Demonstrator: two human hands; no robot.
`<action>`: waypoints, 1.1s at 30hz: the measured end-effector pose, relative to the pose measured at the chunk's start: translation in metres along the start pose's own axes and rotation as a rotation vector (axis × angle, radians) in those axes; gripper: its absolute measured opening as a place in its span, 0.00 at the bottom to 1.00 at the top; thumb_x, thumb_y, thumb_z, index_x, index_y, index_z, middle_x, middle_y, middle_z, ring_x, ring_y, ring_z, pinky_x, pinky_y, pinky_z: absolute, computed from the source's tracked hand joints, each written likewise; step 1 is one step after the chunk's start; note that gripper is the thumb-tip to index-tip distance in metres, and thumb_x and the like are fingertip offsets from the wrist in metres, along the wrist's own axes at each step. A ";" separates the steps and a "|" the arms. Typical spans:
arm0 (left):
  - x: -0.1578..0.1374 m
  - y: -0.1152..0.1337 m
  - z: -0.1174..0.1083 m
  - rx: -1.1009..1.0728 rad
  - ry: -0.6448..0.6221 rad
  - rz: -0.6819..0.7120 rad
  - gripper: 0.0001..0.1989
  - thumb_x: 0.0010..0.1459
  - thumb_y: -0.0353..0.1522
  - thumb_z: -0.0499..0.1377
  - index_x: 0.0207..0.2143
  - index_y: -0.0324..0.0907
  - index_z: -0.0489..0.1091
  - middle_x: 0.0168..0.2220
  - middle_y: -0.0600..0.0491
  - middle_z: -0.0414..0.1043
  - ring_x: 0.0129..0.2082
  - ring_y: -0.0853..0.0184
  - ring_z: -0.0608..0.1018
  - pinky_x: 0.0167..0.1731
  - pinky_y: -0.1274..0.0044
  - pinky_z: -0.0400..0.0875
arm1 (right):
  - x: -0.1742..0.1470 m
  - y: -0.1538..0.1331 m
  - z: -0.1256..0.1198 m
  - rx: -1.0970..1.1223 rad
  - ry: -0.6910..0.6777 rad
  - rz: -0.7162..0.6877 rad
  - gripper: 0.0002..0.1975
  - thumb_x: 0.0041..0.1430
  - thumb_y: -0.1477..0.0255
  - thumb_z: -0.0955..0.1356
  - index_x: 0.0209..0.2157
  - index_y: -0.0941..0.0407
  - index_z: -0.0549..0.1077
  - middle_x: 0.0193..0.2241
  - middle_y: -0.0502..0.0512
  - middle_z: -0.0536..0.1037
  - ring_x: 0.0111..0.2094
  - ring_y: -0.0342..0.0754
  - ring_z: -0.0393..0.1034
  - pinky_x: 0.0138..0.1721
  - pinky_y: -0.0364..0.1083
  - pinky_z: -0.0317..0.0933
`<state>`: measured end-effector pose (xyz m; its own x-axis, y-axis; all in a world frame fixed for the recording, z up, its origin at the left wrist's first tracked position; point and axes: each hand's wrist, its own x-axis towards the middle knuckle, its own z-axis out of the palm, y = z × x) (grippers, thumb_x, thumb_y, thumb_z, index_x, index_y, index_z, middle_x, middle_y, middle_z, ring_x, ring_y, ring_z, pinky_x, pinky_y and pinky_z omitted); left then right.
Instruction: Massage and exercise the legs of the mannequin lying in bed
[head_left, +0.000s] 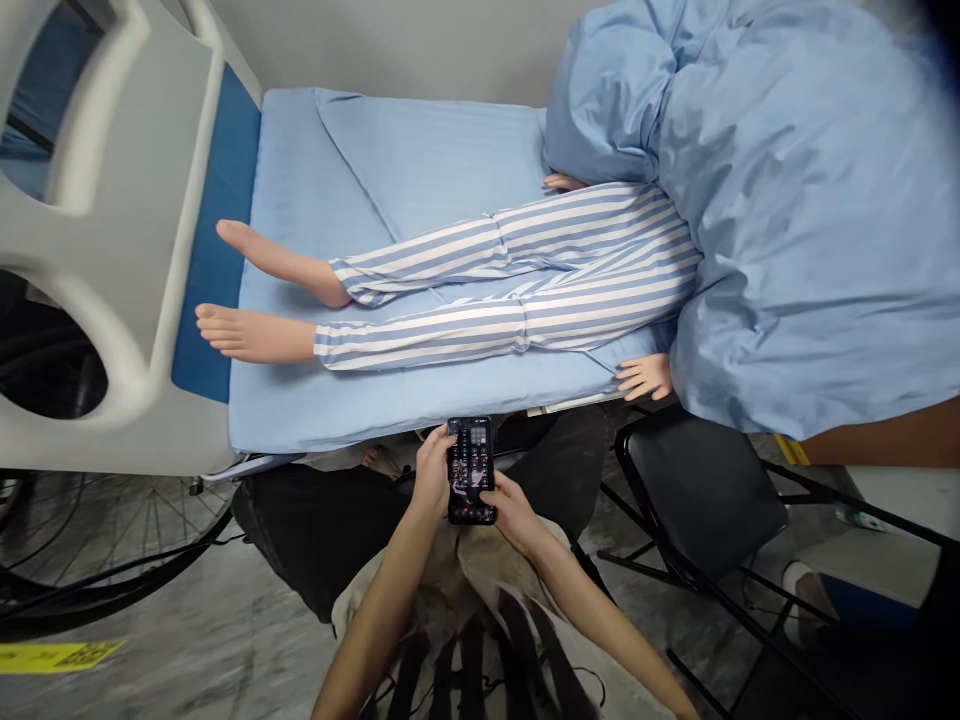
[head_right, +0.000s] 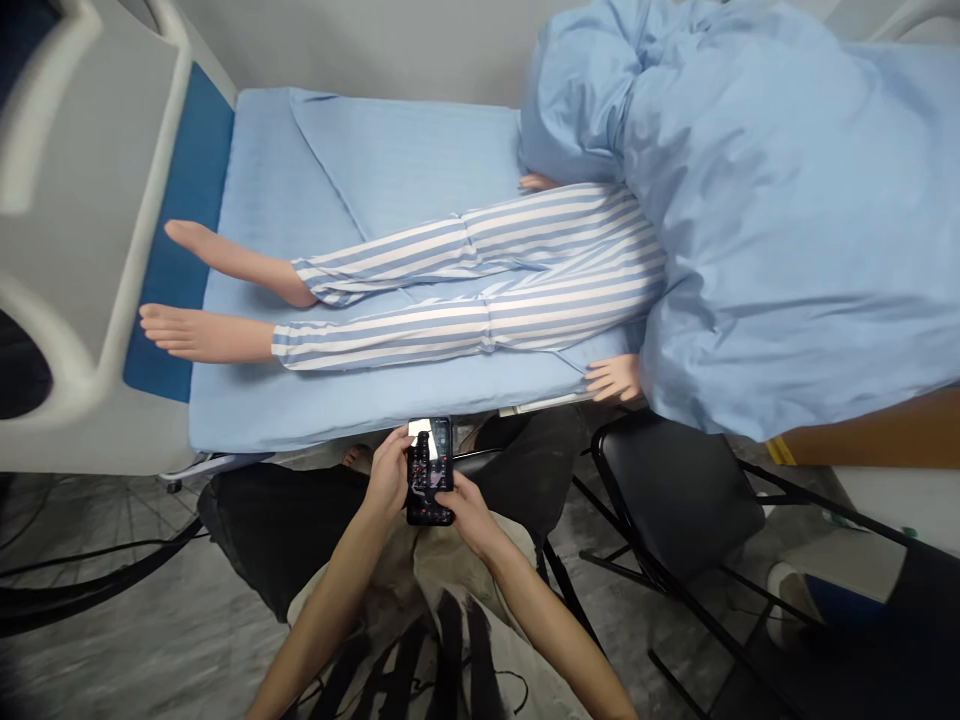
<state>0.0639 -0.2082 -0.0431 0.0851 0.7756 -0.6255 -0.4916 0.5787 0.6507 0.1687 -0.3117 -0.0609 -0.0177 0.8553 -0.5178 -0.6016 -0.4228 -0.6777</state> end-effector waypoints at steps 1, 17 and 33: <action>-0.001 0.000 0.001 -0.003 0.005 -0.002 0.16 0.41 0.31 0.67 0.36 0.39 0.75 0.34 0.54 0.76 0.33 0.71 0.75 0.36 0.79 0.67 | 0.000 0.001 -0.001 -0.040 -0.001 -0.017 0.15 0.53 0.71 0.71 0.44 0.55 0.76 0.42 0.52 0.79 0.43 0.49 0.72 0.49 0.47 0.64; -0.012 0.003 0.011 0.074 -0.040 0.017 0.19 0.41 0.34 0.69 0.36 0.40 0.69 0.29 0.57 0.75 0.25 0.71 0.75 0.28 0.78 0.68 | 0.000 0.002 -0.009 -0.323 0.076 -0.123 0.20 0.52 0.68 0.74 0.46 0.57 0.73 0.42 0.53 0.77 0.42 0.48 0.70 0.46 0.45 0.64; -0.011 0.001 0.008 0.143 -0.008 0.058 0.20 0.43 0.38 0.70 0.34 0.41 0.64 0.26 0.58 0.72 0.24 0.71 0.74 0.27 0.78 0.67 | -0.002 0.004 -0.006 -0.279 0.048 -0.100 0.15 0.55 0.68 0.72 0.45 0.56 0.76 0.40 0.53 0.78 0.42 0.49 0.69 0.47 0.45 0.62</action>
<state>0.0690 -0.2140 -0.0322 0.0670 0.8105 -0.5818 -0.3676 0.5622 0.7408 0.1708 -0.3172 -0.0660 0.0722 0.8845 -0.4608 -0.3558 -0.4088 -0.8404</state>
